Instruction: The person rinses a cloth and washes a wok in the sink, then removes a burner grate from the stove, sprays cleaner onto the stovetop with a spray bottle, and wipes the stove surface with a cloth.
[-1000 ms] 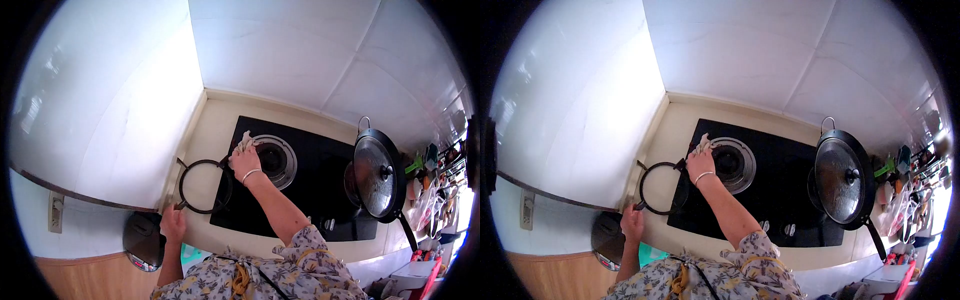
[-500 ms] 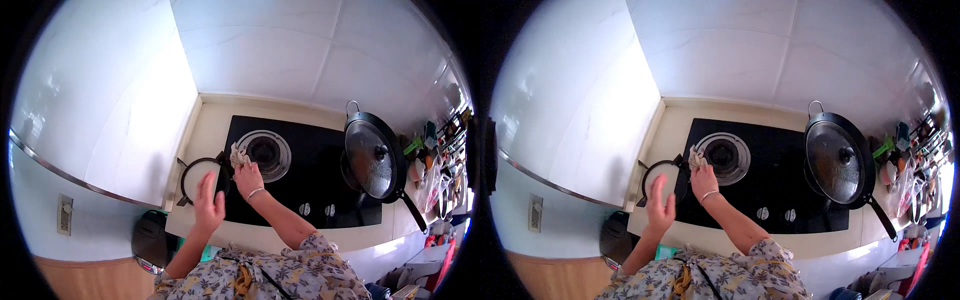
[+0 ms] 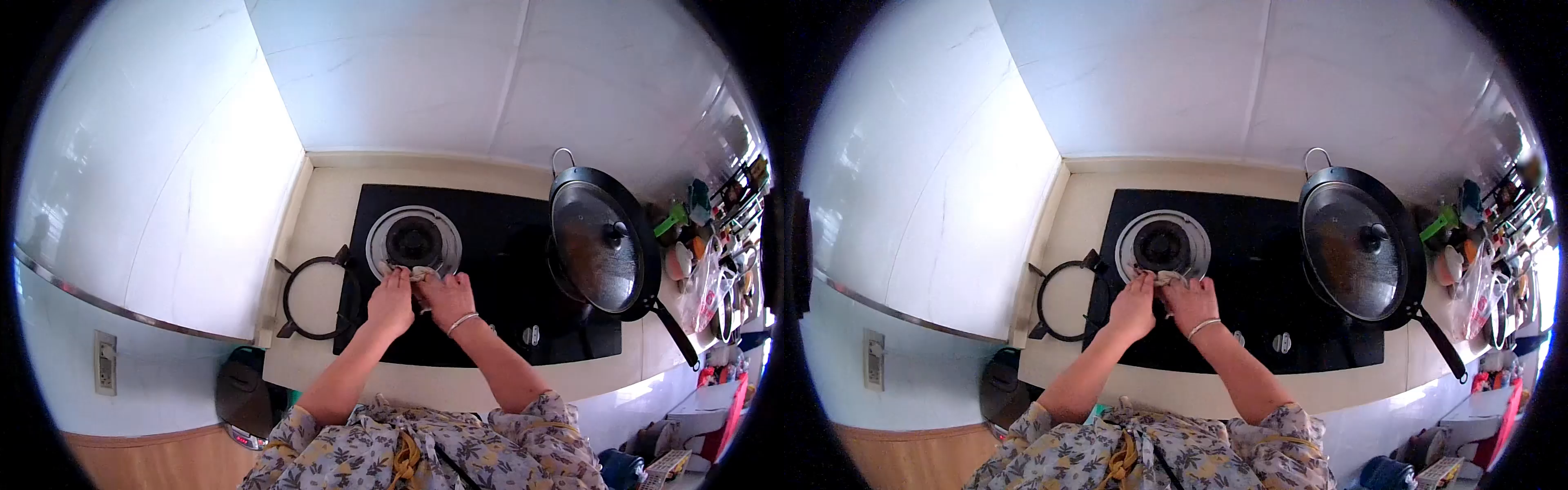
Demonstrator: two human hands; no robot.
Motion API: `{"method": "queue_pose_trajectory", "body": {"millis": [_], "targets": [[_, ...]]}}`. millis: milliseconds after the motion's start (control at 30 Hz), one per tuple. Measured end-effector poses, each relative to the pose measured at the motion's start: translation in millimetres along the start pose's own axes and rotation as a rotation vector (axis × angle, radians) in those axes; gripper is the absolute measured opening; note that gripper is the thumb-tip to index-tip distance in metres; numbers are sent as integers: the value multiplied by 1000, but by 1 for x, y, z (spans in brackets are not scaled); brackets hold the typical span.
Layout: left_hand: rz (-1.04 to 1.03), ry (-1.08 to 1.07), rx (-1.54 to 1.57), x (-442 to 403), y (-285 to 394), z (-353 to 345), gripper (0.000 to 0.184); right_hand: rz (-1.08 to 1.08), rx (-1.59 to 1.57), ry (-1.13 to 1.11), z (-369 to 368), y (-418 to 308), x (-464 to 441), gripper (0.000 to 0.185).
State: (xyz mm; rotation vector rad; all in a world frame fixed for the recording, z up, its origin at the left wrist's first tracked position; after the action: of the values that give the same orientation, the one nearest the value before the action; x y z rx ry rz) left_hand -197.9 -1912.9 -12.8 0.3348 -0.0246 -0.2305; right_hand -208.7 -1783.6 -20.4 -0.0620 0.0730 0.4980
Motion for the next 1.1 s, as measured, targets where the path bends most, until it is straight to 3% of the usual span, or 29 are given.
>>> {"method": "queue_pose_trajectory", "body": {"millis": [33, 167, 333, 433, 767, 900, 1033, 1100], "targets": [[-5, -41, -6, 3, 5, 1, 63, 32, 12, 76, 6, 4, 1, 24], [-104, -86, 9, 8, 23, -1, 73, 38, 19, -16, 12, 31, 0, 30], [-221, -131, 60, -7, 38, -10, 68, 81, -21, 140, 14, 59, -10, 12], [-284, -81, 78, -20, 45, -17, 68, 74, 12, 17, 14, 80, -22, 17], [-191, -180, 109, -82, 71, -36, 74, -20, -56, 69, -6, 114, -64, 23], [-168, -164, 50, -76, 71, -33, 72, -74, -95, 124, -17, 104, -57, 29], [-222, -152, -26, -54, 71, -25, 66, -112, -120, -4, -9, 87, -41, 26], [-195, -173, -18, -43, 66, -22, 63, -90, -119, 66, -10, 78, -29, 24]]}}
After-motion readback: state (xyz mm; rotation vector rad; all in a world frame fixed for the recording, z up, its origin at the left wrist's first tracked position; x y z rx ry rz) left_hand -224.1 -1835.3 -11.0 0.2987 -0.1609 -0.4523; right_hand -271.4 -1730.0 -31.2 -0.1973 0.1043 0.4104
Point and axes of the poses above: each hand's wrist, its own x-axis away from the middle knuckle, its own z-axis out of the back of the hand, y = z × x, the point moved 4 cm from there along -x, towards the middle knuckle, and after that the axes turned 1 degree about -z, right-handed, at the moved point
